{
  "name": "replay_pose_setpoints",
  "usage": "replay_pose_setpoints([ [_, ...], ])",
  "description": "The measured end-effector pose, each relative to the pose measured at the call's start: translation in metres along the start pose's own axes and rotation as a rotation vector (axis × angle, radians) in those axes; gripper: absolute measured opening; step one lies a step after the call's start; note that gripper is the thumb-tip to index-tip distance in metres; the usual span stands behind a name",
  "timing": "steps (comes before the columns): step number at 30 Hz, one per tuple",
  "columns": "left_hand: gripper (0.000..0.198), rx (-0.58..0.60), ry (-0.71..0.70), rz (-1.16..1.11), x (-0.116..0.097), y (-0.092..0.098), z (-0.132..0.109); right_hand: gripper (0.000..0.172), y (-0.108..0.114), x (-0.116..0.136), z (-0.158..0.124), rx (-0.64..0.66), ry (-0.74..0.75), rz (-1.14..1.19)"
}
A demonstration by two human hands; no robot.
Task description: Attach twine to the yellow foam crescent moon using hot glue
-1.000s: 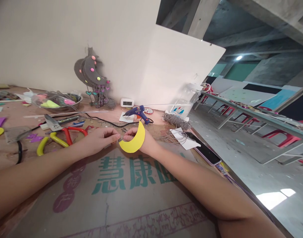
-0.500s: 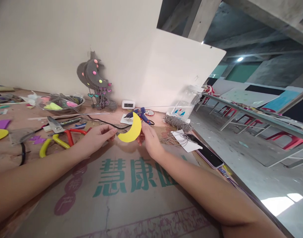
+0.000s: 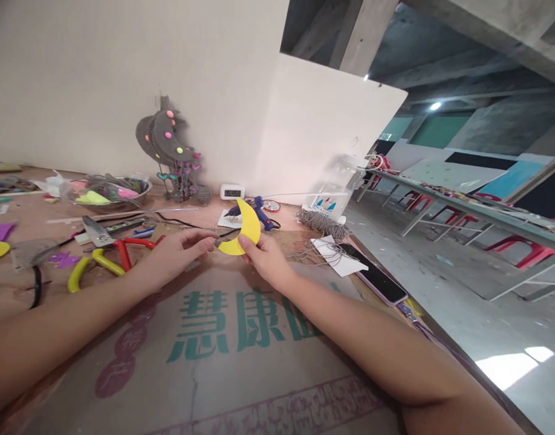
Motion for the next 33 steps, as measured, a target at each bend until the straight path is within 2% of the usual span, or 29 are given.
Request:
replay_pose_setpoints([
  [6, 0.034, 0.046, 0.022, 0.128, -0.0068, -0.0007, -0.0034, 0.039, -0.0009, 0.0030, -0.0012, -0.025, 0.018, -0.013],
  [12, 0.035, 0.035, -0.001, 0.153, -0.0059, 0.0000, -0.0019, 0.041, -0.0033, 0.0038, -0.0034, 0.033, -0.025, -0.109],
  [16, 0.034, 0.038, -0.002, 0.135, -0.0039, -0.0002, -0.0015, 0.040, -0.0020, 0.0024, -0.0031, 0.007, -0.029, -0.092],
  [33, 0.032, 0.073, -0.035, 0.126, -0.0006, -0.0022, 0.0000, 0.039, -0.0044, 0.0089, -0.0052, 0.042, 0.004, -0.202],
])
Point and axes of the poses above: each hand's wrist, its own z-axis towards the middle knuckle, its own y-axis out of the back of the hand, x = y × z, the point moved 3 cm from there along z, towards the middle knuckle, and after that the axes turned 3 degrees about y, right-handed, at the moved point
